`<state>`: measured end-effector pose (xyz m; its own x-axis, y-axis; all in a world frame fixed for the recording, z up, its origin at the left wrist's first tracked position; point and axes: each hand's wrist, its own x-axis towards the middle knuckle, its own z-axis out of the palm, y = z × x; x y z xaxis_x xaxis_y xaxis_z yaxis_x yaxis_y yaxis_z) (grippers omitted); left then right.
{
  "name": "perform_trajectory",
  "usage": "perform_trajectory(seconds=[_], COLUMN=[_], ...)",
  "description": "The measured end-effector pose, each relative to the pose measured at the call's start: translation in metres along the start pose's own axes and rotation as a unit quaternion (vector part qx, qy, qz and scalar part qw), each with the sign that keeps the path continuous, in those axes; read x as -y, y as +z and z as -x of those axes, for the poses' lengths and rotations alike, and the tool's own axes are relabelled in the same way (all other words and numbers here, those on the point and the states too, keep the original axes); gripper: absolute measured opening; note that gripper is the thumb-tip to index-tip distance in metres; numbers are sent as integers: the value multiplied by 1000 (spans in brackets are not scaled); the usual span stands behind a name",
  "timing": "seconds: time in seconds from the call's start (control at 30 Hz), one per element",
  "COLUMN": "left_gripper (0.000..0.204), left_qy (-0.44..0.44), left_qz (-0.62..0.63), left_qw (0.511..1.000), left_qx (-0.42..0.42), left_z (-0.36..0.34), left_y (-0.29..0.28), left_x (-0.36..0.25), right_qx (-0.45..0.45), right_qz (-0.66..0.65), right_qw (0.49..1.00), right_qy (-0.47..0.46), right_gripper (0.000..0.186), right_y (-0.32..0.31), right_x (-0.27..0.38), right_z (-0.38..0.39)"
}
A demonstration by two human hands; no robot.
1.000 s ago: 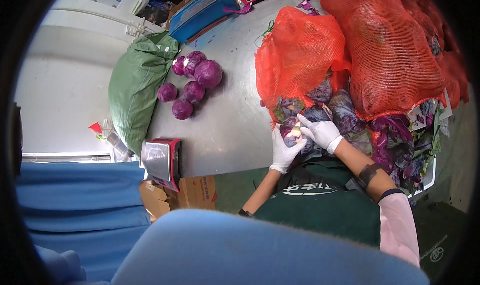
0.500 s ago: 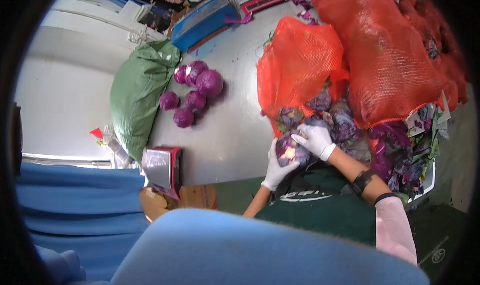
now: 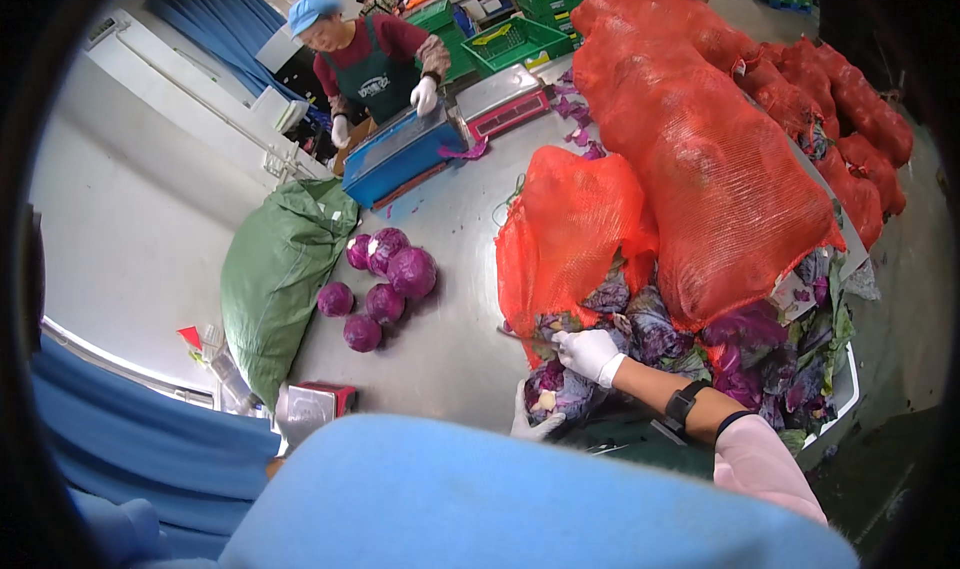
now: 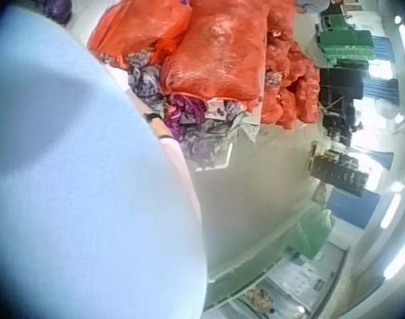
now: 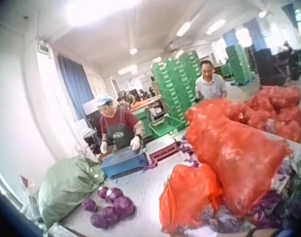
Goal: Trimming the base and outer leaves of purple cabbages and placing them into a bag.
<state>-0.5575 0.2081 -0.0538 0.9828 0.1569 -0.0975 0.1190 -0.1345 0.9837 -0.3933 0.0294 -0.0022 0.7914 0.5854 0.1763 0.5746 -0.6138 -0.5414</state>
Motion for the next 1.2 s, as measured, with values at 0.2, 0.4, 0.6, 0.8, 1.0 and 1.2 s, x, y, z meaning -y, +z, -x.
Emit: perform_trajectory(seconds=[0.2,0.4,0.6,0.8,1.0,1.2], left_gripper=[89,61,54,91,106,105], left_qy=[-175,-174,-141,17,18,5], left_qz=[140,169,366,-106,-351,-371], left_qw=[975,957,910,990,931,925], left_qx=[-3,-157,-131,-88,-96,-85], left_z=[-3,8,22,-26,-48,-48], left_y=[2,9,-17,22,38,45], left_x=[-10,-9,25,-67,-71,-69], right_qx=[113,-14,-4,-23,9,147], right_qz=[-72,-40,-25,-117,-147,-104], right_qw=[982,999,992,984,989,984], right_qy=[-132,-25,125,133,30,4], right_gripper=[13,16,32,60,52,49], right_y=[-17,7,8,-26,-17,-37], right_x=[48,2,-75,-16,-3,-5], right_z=[25,5,-1,20,27,16])
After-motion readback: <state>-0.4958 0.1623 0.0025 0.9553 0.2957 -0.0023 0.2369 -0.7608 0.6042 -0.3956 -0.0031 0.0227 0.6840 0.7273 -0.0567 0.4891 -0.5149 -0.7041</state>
